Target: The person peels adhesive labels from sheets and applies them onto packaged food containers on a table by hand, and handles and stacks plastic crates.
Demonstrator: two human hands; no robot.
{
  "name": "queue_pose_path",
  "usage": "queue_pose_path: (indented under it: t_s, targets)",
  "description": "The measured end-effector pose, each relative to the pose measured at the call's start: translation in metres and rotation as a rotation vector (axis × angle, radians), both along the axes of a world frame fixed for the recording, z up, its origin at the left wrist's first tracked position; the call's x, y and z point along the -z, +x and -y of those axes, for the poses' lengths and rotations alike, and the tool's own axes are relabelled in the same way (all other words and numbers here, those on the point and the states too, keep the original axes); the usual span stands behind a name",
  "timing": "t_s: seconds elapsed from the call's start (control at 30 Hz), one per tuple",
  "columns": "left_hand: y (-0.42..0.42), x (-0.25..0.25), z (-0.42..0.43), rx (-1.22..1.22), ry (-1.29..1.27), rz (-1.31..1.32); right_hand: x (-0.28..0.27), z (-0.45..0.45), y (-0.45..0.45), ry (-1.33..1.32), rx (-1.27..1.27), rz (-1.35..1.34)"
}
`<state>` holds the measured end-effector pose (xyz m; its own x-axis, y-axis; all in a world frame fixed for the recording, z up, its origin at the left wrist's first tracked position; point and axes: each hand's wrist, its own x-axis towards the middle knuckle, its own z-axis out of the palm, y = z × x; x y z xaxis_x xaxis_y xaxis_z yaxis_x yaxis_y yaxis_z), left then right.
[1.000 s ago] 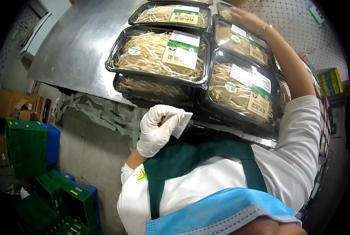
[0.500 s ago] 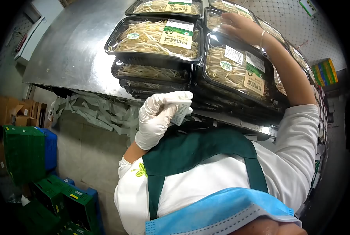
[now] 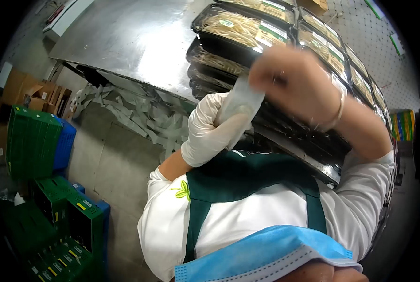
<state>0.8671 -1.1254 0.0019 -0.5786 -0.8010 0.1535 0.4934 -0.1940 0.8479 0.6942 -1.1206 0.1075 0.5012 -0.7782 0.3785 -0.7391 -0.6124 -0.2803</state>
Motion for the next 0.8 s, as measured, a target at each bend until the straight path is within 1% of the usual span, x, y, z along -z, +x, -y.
queue_pose_path:
  t_s: [0.07, 0.13, 0.2, 0.23, 0.27, 0.3, 0.33, 0.37, 0.4, 0.43, 0.47, 0.53, 0.57, 0.6, 0.63, 0.67, 0.7, 0.73, 0.77, 0.8]
  targets:
    - [0.003, 0.008, 0.001, -0.102, -0.113, 0.014, -0.018, 0.05, -0.024, 0.067, 0.189, -0.002]
    - [0.008, 0.02, 0.006, -0.101, -0.13, 0.02, -0.044, 0.074, -0.009, 0.259, 0.555, 0.1]
    - [0.013, 0.032, 0.017, -0.106, -0.152, 0.023, -0.009, 0.111, -0.032, 0.189, 0.578, -0.079]
    - [0.015, 0.037, 0.024, -0.142, -0.377, 0.025, -0.008, 0.107, -0.013, 0.364, 0.749, -0.081]
    - [0.019, 0.039, 0.028, -0.177, -0.597, 0.03, 0.005, 0.106, -0.018, 0.034, 0.664, -0.39]
    - [0.024, 0.037, 0.027, -0.074, -0.459, -0.019, -0.003, 0.105, -0.014, 0.089, 0.706, -0.425]
    - [0.026, 0.035, 0.026, -0.074, -0.45, -0.018, -0.01, 0.104, -0.011, 0.15, 0.75, -0.459]
    - [0.027, 0.03, 0.024, 0.049, -0.294, -0.069, -0.006, 0.108, -0.027, 0.122, 0.807, -0.511]
    - [0.028, 0.026, 0.024, 0.173, -0.142, -0.119, -0.011, 0.106, -0.026, 0.031, 0.726, -0.691]
    - [0.025, 0.023, 0.021, 0.163, -0.11, -0.179, -0.016, 0.1, -0.025, 0.103, 0.733, -0.552]
    - [0.026, 0.017, 0.02, 0.166, -0.116, -0.181, -0.022, 0.089, -0.025, 0.167, 0.735, -0.418]
    - [0.027, 0.003, 0.019, 0.126, 0.134, -0.138, -0.018, 0.062, -0.012, 0.366, 0.436, -0.064]
    - [0.025, 0.003, 0.021, 0.075, 0.121, -0.069, -0.012, 0.04, 0.002, 0.335, 0.281, 0.01]
    - [0.021, 0.003, 0.018, -0.015, 0.155, -0.179, -0.005, 0.022, 0.016, 0.3, 0.128, 0.085]
    - [0.02, 0.009, 0.019, -0.05, 0.109, -0.218, 0.003, 0.015, 0.023, 0.247, 0.032, 0.076]
    - [0.019, 0.01, 0.019, -0.075, 0.117, -0.273, 0.009, 0.011, 0.027, 0.193, -0.062, 0.065]
    - [0.018, 0.011, 0.019, -0.1, 0.122, -0.328, 0.011, 0.008, 0.028, 0.216, -0.086, 0.095]
    - [0.015, 0.016, 0.022, -0.096, 0.117, -0.328, 0.013, 0.008, 0.028, 0.24, -0.113, 0.123]
    - [0.013, 0.025, 0.027, -0.097, -0.009, -0.338, 0.014, 0.016, 0.026, 0.092, -0.214, 0.132]
    - [0.012, 0.03, 0.032, -0.1, -0.133, -0.347, 0.011, 0.029, 0.018, -0.05, -0.226, 0.106]
